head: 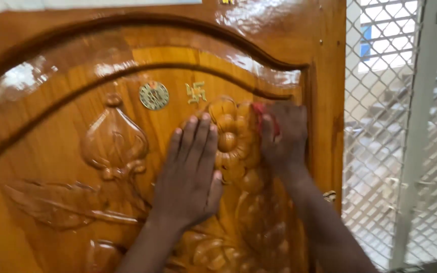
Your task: Cleaning a carved wooden door with a cloth and cleaning spray.
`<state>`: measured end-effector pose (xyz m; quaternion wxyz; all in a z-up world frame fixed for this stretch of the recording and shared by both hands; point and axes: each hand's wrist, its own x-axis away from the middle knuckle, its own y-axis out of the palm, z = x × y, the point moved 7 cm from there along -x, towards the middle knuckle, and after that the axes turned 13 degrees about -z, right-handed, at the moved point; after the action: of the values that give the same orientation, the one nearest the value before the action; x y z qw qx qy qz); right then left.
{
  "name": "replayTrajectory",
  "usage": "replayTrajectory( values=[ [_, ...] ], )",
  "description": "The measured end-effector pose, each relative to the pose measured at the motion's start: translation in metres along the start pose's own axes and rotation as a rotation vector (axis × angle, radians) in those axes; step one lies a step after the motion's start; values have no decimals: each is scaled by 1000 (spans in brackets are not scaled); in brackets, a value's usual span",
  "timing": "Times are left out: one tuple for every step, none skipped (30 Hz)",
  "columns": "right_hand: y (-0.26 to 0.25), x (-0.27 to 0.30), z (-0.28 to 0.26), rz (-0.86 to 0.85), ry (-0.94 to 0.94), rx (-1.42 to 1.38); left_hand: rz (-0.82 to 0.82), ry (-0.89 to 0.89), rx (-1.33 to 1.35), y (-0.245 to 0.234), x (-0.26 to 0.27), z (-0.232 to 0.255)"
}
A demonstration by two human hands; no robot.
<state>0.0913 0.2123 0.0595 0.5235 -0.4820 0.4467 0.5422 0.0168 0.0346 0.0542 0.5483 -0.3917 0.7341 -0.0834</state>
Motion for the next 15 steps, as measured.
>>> replayTrajectory(
  values=[
    [1,13,1,21,31,-5,-7,14,-10,0,0,1],
    [1,25,4,41,56,-3,-6,29,-16,0,-2,4],
    [1,23,10,20,51,3,-4,17,2,1,-7,1],
    [0,30,10,12,61,13,-17,17,-15,2,-5,2],
    [-2,38,10,4,70,23,-30,17,-33,3,-4,2],
    [1,33,8,-10,84,22,-46,14,-22,5,-1,4],
    [1,28,7,14,107,-1,-57,2,-26,6,2,6],
    [1,15,9,55,113,-19,-47,-6,-42,3,-1,4],
    [5,13,-1,57,111,-15,-43,-3,-42,3,-3,4],
    [8,14,-11,97,103,-75,-47,-5,-30,3,-3,3],
    [11,15,-21,137,94,-134,-52,-8,-18,4,-3,2],
    [12,19,-23,138,95,-138,-54,-9,-21,5,-2,0],
    [15,22,-32,102,-4,-139,-48,-9,-30,7,-2,-3],
    [18,31,-43,56,-94,-144,-55,-15,-32,9,3,-2],
    [13,28,-37,46,-82,-152,-70,-22,-27,10,1,-2]
  ],
)
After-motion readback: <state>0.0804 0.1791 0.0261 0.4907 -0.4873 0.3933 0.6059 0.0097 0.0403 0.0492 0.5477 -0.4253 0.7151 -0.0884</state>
